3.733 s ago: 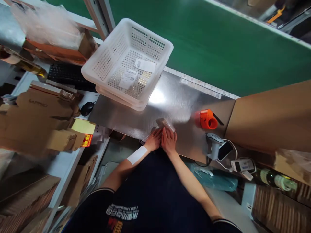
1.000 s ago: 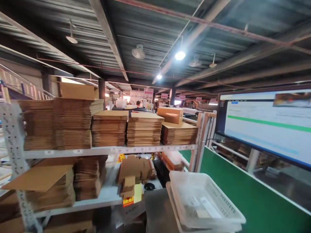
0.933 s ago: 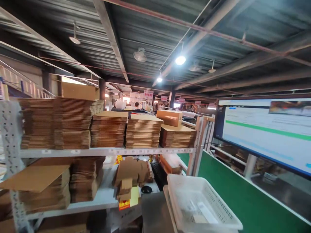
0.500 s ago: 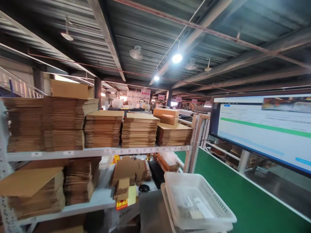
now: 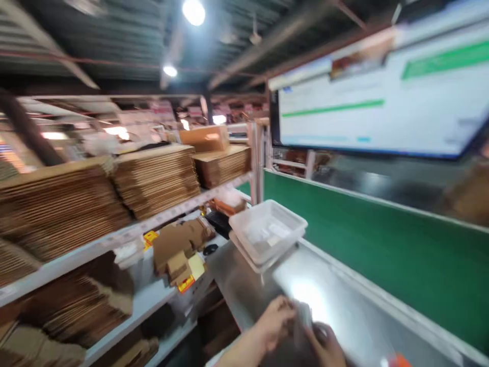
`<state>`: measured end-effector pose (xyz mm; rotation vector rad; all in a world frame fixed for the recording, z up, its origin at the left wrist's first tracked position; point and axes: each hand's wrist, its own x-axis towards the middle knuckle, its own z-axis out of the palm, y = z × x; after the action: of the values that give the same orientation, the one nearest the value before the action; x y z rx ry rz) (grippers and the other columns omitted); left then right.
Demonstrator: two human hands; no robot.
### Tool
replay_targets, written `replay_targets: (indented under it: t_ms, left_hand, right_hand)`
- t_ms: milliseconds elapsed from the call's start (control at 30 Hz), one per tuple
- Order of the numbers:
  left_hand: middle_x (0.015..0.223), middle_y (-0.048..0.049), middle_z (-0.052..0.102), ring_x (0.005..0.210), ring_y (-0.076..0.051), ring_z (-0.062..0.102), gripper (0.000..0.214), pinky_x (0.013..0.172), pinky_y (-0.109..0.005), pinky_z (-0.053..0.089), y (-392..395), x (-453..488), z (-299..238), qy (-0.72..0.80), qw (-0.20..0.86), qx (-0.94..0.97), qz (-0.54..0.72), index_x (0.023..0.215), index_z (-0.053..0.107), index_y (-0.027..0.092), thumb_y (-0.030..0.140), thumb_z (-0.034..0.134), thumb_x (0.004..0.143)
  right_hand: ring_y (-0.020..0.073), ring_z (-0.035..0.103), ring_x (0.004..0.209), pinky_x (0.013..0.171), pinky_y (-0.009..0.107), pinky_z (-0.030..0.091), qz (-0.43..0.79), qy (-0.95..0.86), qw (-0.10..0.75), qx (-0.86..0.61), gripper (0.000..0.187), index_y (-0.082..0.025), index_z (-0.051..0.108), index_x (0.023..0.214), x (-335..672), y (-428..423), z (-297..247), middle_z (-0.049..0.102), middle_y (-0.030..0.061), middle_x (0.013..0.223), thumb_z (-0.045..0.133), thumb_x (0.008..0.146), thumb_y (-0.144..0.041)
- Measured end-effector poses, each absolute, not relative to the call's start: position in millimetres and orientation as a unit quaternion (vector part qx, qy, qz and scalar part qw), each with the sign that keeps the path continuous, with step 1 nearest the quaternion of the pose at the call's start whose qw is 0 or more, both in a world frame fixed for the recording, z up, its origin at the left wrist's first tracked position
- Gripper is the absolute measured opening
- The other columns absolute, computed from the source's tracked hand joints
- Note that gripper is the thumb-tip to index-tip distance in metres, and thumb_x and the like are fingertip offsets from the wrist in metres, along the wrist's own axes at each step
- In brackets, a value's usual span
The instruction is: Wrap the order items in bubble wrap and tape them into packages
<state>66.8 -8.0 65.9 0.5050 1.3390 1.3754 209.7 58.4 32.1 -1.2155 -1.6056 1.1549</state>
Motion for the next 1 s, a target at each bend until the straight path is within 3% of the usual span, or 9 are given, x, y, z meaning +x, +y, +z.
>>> replay_targets:
  t_ms: [67, 133, 267, 400, 533, 667, 767, 833, 1000]
  left_hand:
    - [0.114, -0.0067, 0.073, 0.103, -0.025, 0.071, 0.041, 0.084, -0.040, 0.057, -19.3, 68.6, 67.9, 0.576, 0.534, 0.220, 0.578, 0.096, 0.067, 0.029, 0.030, 0.087, 0.061]
    - [0.129, -0.0085, 0.070, 0.113, -0.025, 0.068, 0.056, 0.083, -0.034, 0.056, -18.8, 69.1, 64.8, 0.578, 0.551, 0.243, 0.551, 0.109, 0.067, 0.026, 0.035, 0.090, 0.059]
    - [0.090, -0.0079, 0.075, 0.081, -0.021, 0.069, 0.060, 0.068, -0.029, 0.052, -14.3, 84.0, 37.6, 0.509, 0.720, 0.199, 0.428, 0.095, 0.071, 0.016, 0.051, 0.095, 0.053]
    - [0.078, -0.0039, 0.073, 0.070, -0.017, 0.064, 0.054, 0.068, -0.029, 0.049, -19.6, 101.1, 12.4, 0.495, 0.728, 0.171, 0.442, 0.087, 0.073, 0.016, 0.044, 0.098, 0.049]
    - [0.071, -0.0025, 0.071, 0.068, -0.018, 0.063, 0.047, 0.070, -0.029, 0.047, -14.6, 100.6, 2.1, 0.540, 0.684, 0.182, 0.456, 0.079, 0.069, 0.017, 0.042, 0.096, 0.049]
    - [0.069, 0.0009, 0.068, 0.065, -0.016, 0.062, 0.049, 0.067, -0.028, 0.046, -5.6, 89.9, 7.9, 0.556, 0.656, 0.182, 0.477, 0.080, 0.066, 0.018, 0.042, 0.095, 0.050]
    - [0.071, 0.0014, 0.069, 0.065, -0.015, 0.061, 0.050, 0.066, -0.026, 0.046, 0.0, 81.7, 18.0, 0.552, 0.645, 0.177, 0.498, 0.082, 0.065, 0.018, 0.041, 0.094, 0.048]
    - [0.072, 0.0014, 0.069, 0.066, -0.015, 0.061, 0.050, 0.065, -0.026, 0.045, 4.7, 76.1, 23.6, 0.548, 0.638, 0.171, 0.512, 0.083, 0.066, 0.017, 0.042, 0.093, 0.049]
    - [0.069, 0.0010, 0.067, 0.062, -0.014, 0.058, 0.038, 0.062, -0.025, 0.043, 19.7, 58.1, 32.9, 0.563, 0.620, 0.148, 0.527, 0.083, 0.068, 0.016, 0.040, 0.086, 0.060]
  right_hand:
    - [0.0338, 0.073, 0.084, 0.073, 0.044, 0.060, 0.546, -0.543, 0.414, -0.485, 0.058, -0.027, 0.066, 0.078, 222.5, 32.7, 31.6, 0.072, 0.0052, 0.078, 0.076, 0.059, -0.081]
    - [0.0297, 0.071, 0.085, 0.074, 0.040, 0.057, 0.603, -0.479, 0.435, -0.467, 0.061, -0.023, 0.067, 0.088, 230.8, 14.9, 34.5, 0.074, 0.0050, 0.084, 0.082, 0.057, -0.074]
    - [0.0219, 0.066, 0.075, 0.070, 0.033, 0.052, 0.623, -0.403, 0.465, -0.483, 0.059, -0.020, 0.066, 0.087, 241.2, -9.7, 24.1, 0.072, 0.0038, 0.081, 0.084, 0.061, -0.070]
    - [0.0261, 0.069, 0.089, 0.085, 0.039, 0.055, 0.521, -0.461, 0.475, -0.540, 0.046, -0.019, 0.072, 0.090, 264.8, -28.6, -1.8, 0.077, 0.0084, 0.092, 0.075, 0.075, -0.063]
    - [0.0299, 0.068, 0.114, 0.100, 0.042, 0.052, 0.344, -0.504, 0.334, -0.718, 0.041, -0.015, 0.071, 0.119, 303.8, -6.3, -12.9, 0.073, 0.0163, 0.123, 0.057, 0.091, -0.042]
    - [0.0404, 0.048, 0.142, 0.118, 0.053, 0.034, 0.269, -0.466, 0.208, -0.817, 0.053, -0.005, 0.058, 0.139, 327.8, 53.8, -8.5, 0.055, 0.0295, 0.148, 0.059, 0.093, -0.032]
    - [0.0436, 0.046, 0.143, 0.119, 0.057, 0.029, 0.281, -0.464, 0.157, -0.825, 0.047, -0.001, 0.062, 0.129, 328.3, 88.8, -3.7, 0.059, 0.0337, 0.139, 0.064, 0.091, -0.028]
    - [0.0421, 0.052, 0.137, 0.116, 0.057, 0.033, 0.313, -0.488, 0.146, -0.801, 0.040, -0.002, 0.066, 0.121, 327.3, 97.1, 0.7, 0.066, 0.0321, 0.128, 0.063, 0.093, -0.029]
    - [0.0281, 0.072, 0.096, 0.085, 0.039, 0.055, 0.473, -0.583, 0.164, -0.640, 0.047, -0.013, 0.069, 0.111, 337.6, 70.4, 26.9, 0.076, 0.0156, 0.101, 0.056, 0.097, -0.056]
